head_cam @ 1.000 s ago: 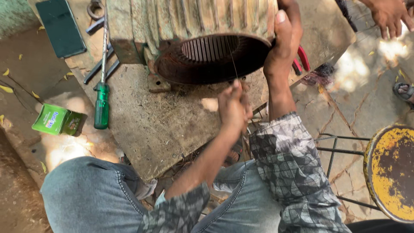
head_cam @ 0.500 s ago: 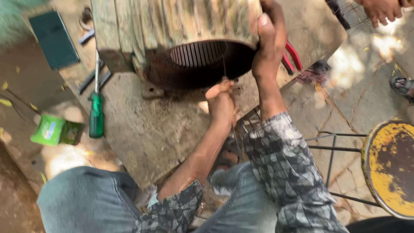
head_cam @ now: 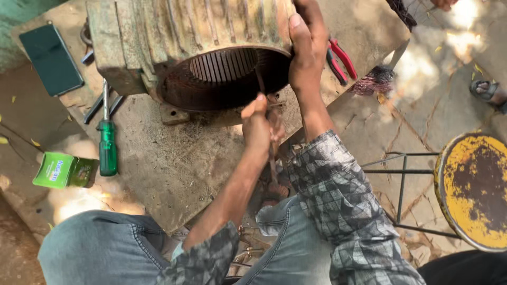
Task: The person uses a thin metal rod to scrape and clean the interior slots of a cylindrical motor stator resting on a workbench. The person repeatedly inserts and withdraws the rod to remove debris from the slots.
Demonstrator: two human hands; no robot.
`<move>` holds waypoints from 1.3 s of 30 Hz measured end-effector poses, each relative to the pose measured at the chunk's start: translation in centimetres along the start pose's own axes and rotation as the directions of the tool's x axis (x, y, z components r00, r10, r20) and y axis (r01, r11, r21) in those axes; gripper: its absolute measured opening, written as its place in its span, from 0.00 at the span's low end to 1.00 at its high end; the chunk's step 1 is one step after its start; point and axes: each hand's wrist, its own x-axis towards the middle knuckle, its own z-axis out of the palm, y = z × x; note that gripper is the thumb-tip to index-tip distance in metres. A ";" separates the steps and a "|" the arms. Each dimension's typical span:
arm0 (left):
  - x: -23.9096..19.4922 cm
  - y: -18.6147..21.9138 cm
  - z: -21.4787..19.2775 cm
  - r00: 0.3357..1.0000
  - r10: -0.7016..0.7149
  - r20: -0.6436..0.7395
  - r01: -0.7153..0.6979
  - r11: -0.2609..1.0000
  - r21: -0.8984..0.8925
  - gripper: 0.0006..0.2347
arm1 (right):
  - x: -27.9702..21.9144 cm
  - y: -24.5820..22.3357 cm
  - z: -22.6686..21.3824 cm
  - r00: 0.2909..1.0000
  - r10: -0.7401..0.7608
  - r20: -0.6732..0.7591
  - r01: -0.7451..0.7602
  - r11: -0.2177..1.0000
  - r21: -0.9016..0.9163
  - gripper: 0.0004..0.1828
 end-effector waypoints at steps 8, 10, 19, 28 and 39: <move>-0.4 -5.1 -1.3 0.989 0.088 0.116 -0.061 0.973 -0.222 0.15 | -0.2 0.5 -0.2 0.996 -0.015 -0.092 0.000 0.987 -0.162 0.27; -0.7 -7.4 -2.0 0.997 0.077 0.017 -0.071 0.970 -0.232 0.15 | -1.6 0.7 -0.4 0.981 0.098 -0.168 -0.136 0.964 -0.227 0.26; -1.3 -4.0 -2.0 0.960 0.226 -0.168 -0.108 0.846 0.522 0.25 | -2.5 1.7 -2.0 0.993 -0.117 -0.017 0.086 0.814 -0.575 0.18; -12.2 -1.5 -5.5 0.954 0.295 0.046 -0.268 0.779 0.567 0.21 | -3.0 0.9 -3.4 0.997 -0.068 -0.047 0.021 0.751 -0.660 0.17; -10.5 5.9 -8.1 0.891 0.295 0.345 -0.445 0.721 0.531 0.19 | -20.2 -14.5 5.4 0.646 0.740 0.191 -0.664 0.667 -0.337 0.19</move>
